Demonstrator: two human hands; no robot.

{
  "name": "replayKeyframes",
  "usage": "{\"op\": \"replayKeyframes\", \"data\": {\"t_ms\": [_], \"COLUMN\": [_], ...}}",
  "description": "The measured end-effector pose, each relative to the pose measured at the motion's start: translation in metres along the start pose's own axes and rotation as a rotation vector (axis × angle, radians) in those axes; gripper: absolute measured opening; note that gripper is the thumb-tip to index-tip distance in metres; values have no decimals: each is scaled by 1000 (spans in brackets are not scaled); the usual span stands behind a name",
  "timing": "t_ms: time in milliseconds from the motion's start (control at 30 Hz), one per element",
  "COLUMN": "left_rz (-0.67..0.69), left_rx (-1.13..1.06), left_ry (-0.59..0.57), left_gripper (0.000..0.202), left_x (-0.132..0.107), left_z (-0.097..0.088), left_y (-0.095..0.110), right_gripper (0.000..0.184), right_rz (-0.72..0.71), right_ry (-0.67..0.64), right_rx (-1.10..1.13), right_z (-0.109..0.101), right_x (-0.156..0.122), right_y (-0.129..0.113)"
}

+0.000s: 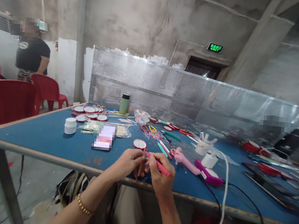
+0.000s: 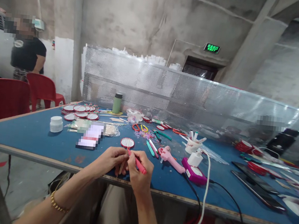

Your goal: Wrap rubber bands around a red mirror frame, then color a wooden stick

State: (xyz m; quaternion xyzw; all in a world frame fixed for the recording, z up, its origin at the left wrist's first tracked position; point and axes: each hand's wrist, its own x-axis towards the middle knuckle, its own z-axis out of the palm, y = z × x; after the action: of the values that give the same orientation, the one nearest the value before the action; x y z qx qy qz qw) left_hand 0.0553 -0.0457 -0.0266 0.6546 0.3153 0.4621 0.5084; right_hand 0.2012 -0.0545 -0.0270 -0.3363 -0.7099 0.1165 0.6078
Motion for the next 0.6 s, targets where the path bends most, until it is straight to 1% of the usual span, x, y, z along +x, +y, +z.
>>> {"op": "replayKeyframes", "data": {"t_ms": [400,600], "left_rz": [7,-15], "left_rx": [-3,-29], "left_ry": [-6,-1], "left_gripper": [34,33], "left_x": [1,-1], "left_z": [-1,1], "left_y": [-2,3], "right_gripper": [16,16], "right_rz": [-11,19], "right_ry": [-12,28], "right_rx": [-12,1], "right_z": [0,0], "right_x": [1,-1], "right_y": [0,4]}}
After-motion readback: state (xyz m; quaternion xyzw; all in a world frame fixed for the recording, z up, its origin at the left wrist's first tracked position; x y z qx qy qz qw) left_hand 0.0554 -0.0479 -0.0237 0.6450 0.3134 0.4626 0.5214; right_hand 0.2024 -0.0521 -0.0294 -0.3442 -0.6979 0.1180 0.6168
